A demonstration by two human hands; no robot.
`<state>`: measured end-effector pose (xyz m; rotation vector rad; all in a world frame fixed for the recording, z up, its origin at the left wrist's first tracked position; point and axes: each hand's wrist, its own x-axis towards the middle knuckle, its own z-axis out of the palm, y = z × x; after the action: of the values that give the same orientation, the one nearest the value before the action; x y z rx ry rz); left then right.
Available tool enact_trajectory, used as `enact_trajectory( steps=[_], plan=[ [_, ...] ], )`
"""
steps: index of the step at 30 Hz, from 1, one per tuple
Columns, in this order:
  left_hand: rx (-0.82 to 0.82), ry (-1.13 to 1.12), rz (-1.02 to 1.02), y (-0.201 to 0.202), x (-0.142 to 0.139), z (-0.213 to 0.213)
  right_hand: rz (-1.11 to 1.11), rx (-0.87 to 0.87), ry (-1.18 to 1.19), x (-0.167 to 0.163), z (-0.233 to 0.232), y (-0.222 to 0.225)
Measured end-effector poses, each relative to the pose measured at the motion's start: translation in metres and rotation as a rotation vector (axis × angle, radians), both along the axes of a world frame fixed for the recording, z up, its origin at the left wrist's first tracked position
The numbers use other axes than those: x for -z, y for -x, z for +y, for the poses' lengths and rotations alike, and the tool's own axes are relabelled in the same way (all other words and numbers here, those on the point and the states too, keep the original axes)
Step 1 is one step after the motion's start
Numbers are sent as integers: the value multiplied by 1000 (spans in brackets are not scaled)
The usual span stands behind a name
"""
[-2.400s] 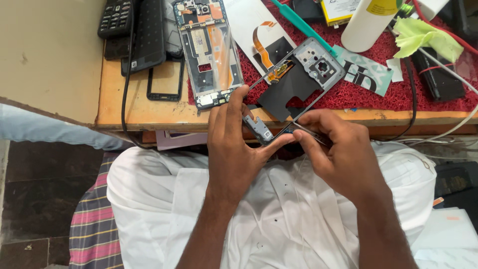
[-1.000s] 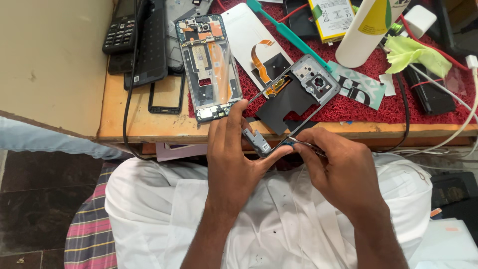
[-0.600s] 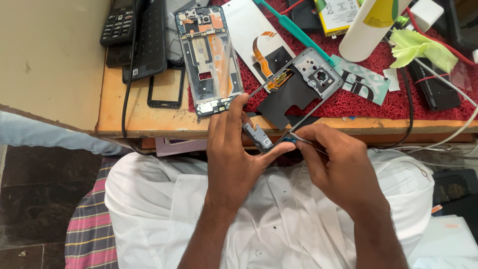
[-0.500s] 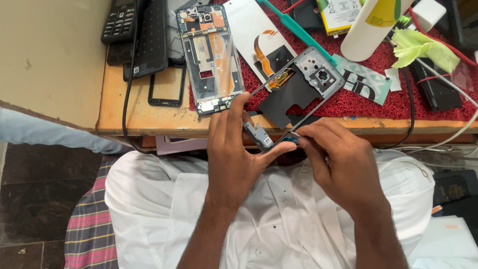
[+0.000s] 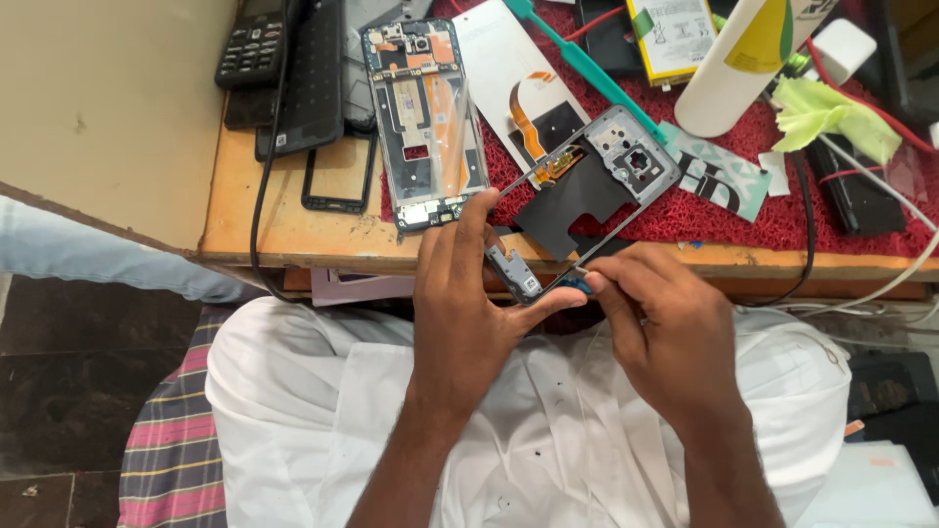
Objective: The person uses a metal spudger to pry and separate a small metal bracket from the edge of a disassembled smartphone frame. They rotate the frame to access different sides and continue prying until the bracket is removed.
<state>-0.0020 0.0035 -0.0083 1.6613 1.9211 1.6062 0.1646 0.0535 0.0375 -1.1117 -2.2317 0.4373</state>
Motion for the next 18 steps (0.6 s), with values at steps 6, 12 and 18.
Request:
enact_trajectory(
  steps=[6, 12, 18],
  plan=[
    [-10, 30, 15, -1, 3, 3, 86, 27, 290, 4, 2, -1],
    [-19, 8, 41, -1, 6, 4, 28, -52, 169, 0, 3, -5],
    [-7, 10, 35, -1, 6, 3, -51, 46, 202, -1, 4, -3]
  ],
)
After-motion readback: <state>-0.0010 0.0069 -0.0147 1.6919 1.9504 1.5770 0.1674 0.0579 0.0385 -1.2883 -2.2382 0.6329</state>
